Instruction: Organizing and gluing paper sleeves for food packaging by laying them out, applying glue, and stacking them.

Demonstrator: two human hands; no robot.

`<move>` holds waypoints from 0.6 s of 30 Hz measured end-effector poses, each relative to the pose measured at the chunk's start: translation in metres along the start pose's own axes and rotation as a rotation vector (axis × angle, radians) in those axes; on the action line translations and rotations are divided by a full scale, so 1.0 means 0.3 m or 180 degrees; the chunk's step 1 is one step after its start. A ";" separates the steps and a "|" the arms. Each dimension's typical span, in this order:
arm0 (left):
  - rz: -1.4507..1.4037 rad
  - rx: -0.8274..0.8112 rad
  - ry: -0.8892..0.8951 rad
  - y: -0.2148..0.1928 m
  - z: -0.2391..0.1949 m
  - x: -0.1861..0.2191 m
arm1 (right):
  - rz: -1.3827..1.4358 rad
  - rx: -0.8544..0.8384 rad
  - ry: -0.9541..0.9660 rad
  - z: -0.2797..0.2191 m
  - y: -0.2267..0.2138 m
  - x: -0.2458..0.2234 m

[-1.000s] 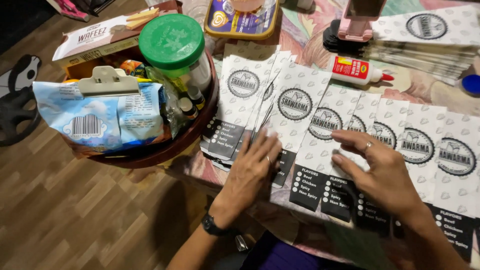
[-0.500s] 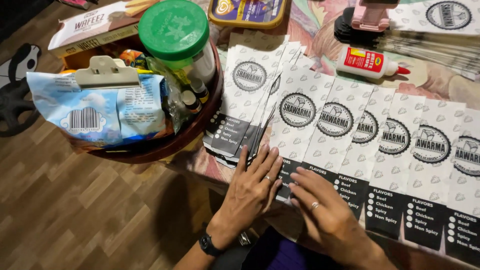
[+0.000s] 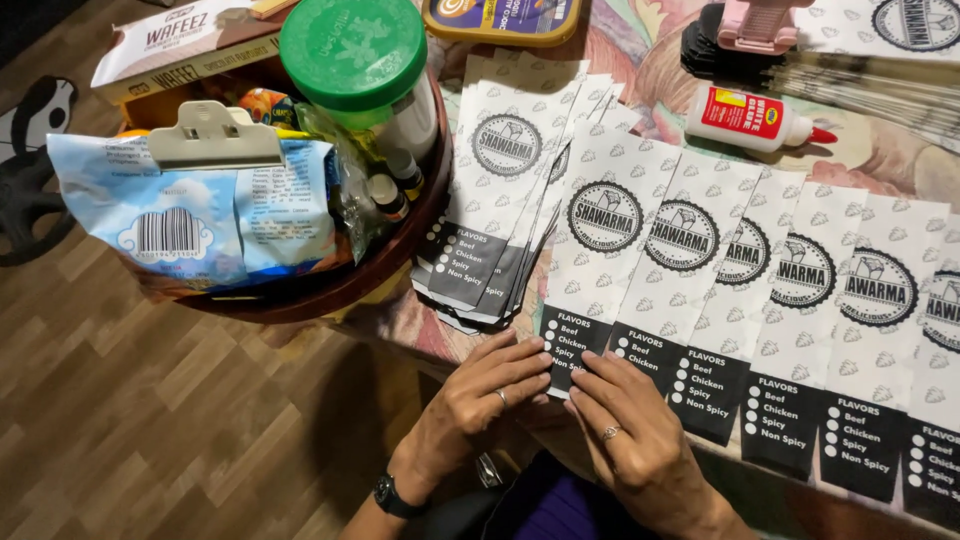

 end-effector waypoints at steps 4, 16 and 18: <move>0.0026 0.0289 -0.0009 -0.005 0.012 -0.005 | 0.0079 0.0057 0.0140 0.000 0.003 0.019; -0.0023 0.1026 -0.1281 0.007 0.036 -0.028 | 0.0778 0.0229 0.1610 -0.019 0.023 0.158; -0.0041 0.1126 -0.1329 0.012 0.029 -0.029 | 0.0784 0.0332 0.1676 -0.035 0.028 0.171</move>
Point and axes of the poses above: each hand's wrist, its own z-axis towards the middle knuckle, its own y-axis out of the palm, x = y × z, the point moved 8 cm from there along z, towards the middle knuckle
